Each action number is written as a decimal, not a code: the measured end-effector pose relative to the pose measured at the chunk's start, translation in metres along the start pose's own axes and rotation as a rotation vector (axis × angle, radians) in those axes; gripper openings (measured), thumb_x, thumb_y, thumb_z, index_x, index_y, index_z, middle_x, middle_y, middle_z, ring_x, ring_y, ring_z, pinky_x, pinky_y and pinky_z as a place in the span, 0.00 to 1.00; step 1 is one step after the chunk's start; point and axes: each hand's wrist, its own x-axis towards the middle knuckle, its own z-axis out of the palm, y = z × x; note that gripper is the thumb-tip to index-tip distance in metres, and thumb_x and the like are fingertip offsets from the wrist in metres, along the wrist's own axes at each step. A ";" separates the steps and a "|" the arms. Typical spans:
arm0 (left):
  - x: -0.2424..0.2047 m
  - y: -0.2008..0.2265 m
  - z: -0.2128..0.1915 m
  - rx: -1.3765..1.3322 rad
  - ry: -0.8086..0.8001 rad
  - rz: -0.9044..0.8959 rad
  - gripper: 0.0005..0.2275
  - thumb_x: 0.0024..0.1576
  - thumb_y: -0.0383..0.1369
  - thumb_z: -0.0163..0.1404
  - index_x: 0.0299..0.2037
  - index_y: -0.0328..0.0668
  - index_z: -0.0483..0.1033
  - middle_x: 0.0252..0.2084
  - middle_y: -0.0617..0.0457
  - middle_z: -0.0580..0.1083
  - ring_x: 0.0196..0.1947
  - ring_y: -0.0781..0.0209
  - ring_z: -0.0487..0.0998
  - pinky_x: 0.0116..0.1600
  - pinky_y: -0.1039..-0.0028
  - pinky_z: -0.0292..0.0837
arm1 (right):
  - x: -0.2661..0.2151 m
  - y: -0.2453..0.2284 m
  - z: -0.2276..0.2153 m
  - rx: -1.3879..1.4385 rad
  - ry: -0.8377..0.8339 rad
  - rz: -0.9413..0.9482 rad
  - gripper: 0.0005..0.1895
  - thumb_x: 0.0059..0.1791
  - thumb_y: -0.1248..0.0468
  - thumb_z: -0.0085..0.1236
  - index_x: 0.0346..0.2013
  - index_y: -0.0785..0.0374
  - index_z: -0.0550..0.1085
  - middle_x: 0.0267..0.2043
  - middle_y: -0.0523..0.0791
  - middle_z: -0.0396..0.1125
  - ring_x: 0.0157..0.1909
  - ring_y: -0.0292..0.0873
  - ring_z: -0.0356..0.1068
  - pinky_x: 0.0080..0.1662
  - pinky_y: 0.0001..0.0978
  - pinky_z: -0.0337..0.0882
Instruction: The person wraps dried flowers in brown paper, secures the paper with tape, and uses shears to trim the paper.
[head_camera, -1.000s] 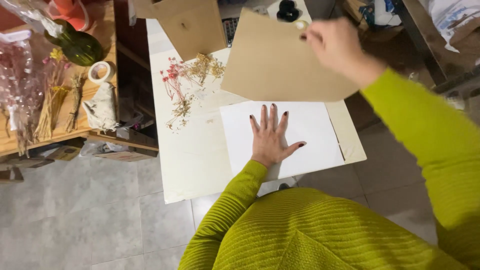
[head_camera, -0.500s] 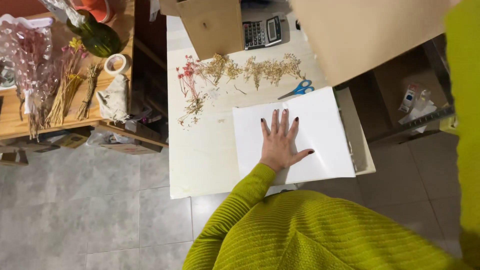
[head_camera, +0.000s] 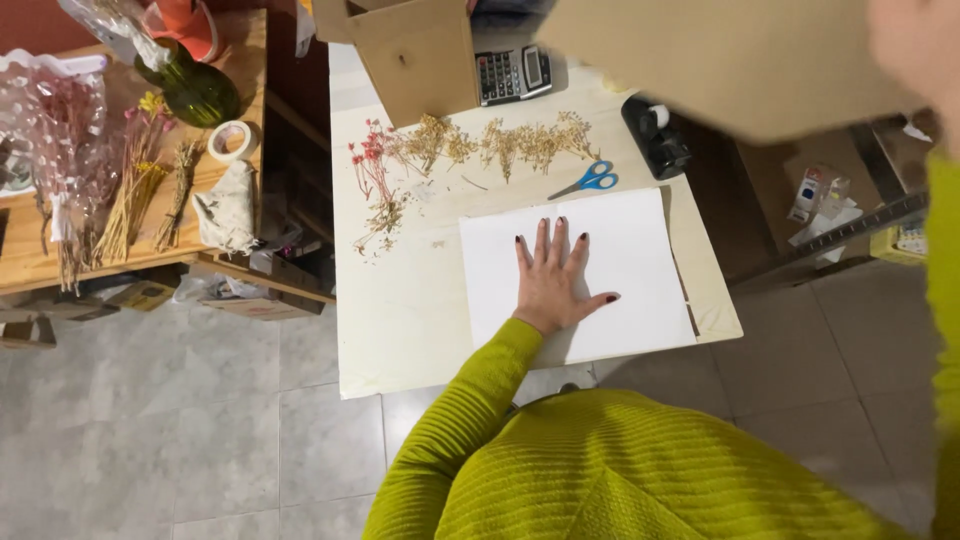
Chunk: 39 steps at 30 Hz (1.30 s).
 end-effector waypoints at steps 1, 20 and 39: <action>0.000 -0.002 0.000 -0.001 -0.001 -0.004 0.50 0.48 0.76 0.31 0.75 0.50 0.51 0.78 0.37 0.39 0.77 0.35 0.29 0.71 0.31 0.26 | 0.005 -0.040 0.007 0.002 0.002 0.004 0.08 0.62 0.67 0.54 0.52 0.67 0.78 0.40 0.53 0.73 0.31 0.44 0.71 0.33 0.37 0.69; -0.144 -0.094 0.014 -2.049 0.232 -0.527 0.27 0.66 0.47 0.33 0.59 0.29 0.71 0.55 0.40 0.77 0.53 0.53 0.79 0.58 0.65 0.75 | -0.207 -0.228 0.201 0.016 -0.152 -0.626 0.07 0.50 0.64 0.60 0.41 0.60 0.82 0.45 0.47 0.77 0.45 0.43 0.78 0.45 0.35 0.79; -0.156 -0.086 0.087 -1.791 0.317 -0.621 0.12 0.63 0.28 0.48 0.52 0.27 0.76 0.42 0.51 0.79 0.39 0.67 0.77 0.46 0.76 0.75 | -0.233 -0.255 0.210 0.321 -0.436 -0.502 0.08 0.44 0.65 0.63 0.38 0.62 0.82 0.46 0.45 0.77 0.47 0.43 0.77 0.48 0.34 0.77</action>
